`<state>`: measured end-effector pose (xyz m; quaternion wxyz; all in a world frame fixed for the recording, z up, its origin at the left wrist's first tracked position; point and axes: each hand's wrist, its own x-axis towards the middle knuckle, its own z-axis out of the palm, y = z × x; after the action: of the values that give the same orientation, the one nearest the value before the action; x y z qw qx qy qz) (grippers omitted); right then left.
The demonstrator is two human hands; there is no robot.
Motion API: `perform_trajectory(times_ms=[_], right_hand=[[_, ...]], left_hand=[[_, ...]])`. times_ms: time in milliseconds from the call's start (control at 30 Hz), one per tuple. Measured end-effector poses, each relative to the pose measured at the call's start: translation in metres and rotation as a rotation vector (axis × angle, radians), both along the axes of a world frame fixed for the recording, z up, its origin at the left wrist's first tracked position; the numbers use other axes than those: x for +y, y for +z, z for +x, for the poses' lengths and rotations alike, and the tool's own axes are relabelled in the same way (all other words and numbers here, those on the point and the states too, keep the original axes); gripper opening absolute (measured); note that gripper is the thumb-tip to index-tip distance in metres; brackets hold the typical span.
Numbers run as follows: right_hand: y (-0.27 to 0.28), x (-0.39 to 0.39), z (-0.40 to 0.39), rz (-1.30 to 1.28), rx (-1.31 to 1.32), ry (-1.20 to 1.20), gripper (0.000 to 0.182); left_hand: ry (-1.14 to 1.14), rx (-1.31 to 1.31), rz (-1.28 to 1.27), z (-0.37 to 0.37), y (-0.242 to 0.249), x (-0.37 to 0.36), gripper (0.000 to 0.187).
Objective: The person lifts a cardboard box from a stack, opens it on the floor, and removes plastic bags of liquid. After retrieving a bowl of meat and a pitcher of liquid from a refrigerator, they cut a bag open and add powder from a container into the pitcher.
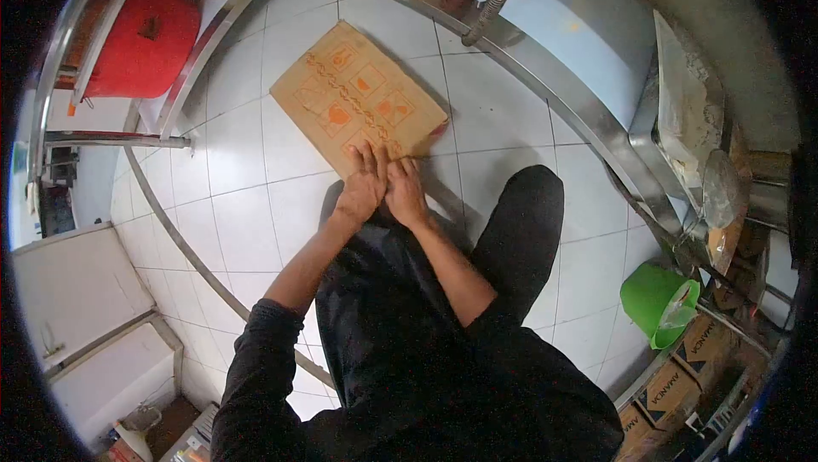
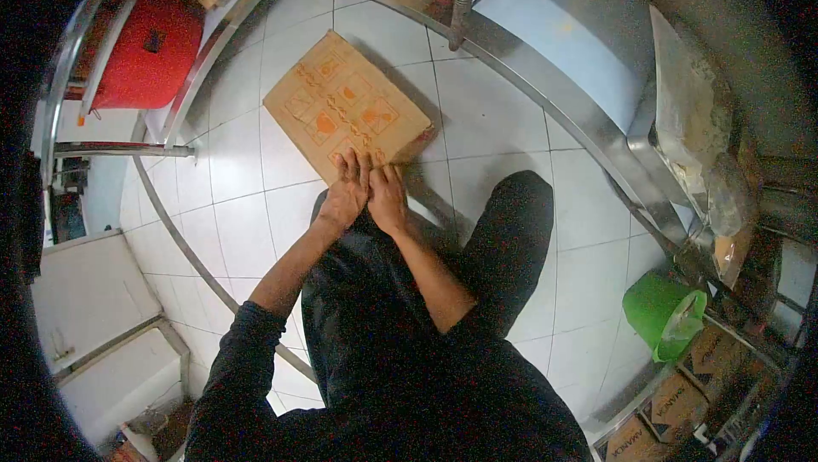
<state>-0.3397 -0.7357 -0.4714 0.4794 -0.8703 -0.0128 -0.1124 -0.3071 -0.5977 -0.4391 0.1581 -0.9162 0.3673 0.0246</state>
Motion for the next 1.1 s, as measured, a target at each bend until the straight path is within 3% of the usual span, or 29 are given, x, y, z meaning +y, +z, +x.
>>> perform_trajectory(times_ms=[67, 167, 267, 367, 467, 500, 700, 867, 1100], right_hand=[[0.003, 0.007, -0.003, 0.188, 0.040, -0.153, 0.014], [0.006, -0.008, -0.001, 0.210, 0.070, -0.359, 0.018], [0.008, 0.000, 0.004, 0.266, -0.045, -0.405, 0.017], [-0.001, 0.001, 0.005, 0.350, 0.051, -0.429, 0.011], [-0.015, -0.009, 0.013, 0.154, -0.094, -0.435, 0.005], [-0.018, -0.010, 0.010, 0.223, -0.071, -0.370, 0.029], [-0.012, -0.005, 0.016, 0.176, -0.080, -0.430, 0.009], [-0.007, -0.003, 0.015, 0.094, -0.051, -0.368, 0.016], [0.008, -0.015, 0.019, 0.095, 0.036, -0.196, 0.031]], left_hand=[[-0.048, -0.035, 0.155, 0.000, 0.006, -0.003, 0.060], [-0.054, -0.033, 0.180, 0.004, 0.006, 0.000, 0.059], [-0.061, -0.024, 0.155, 0.005, 0.008, 0.001, 0.060], [-0.002, 0.011, 0.115, 0.003, 0.012, -0.003, 0.061], [-0.023, 0.004, 0.128, 0.001, 0.019, -0.005, 0.062], [-0.020, 0.000, 0.132, 0.000, 0.018, -0.006, 0.062], [0.135, 0.062, 0.033, -0.005, 0.025, -0.013, 0.063], [0.020, 0.020, 0.133, -0.002, 0.010, -0.005, 0.063], [0.138, 0.066, -0.001, -0.005, 0.009, -0.008, 0.063]])
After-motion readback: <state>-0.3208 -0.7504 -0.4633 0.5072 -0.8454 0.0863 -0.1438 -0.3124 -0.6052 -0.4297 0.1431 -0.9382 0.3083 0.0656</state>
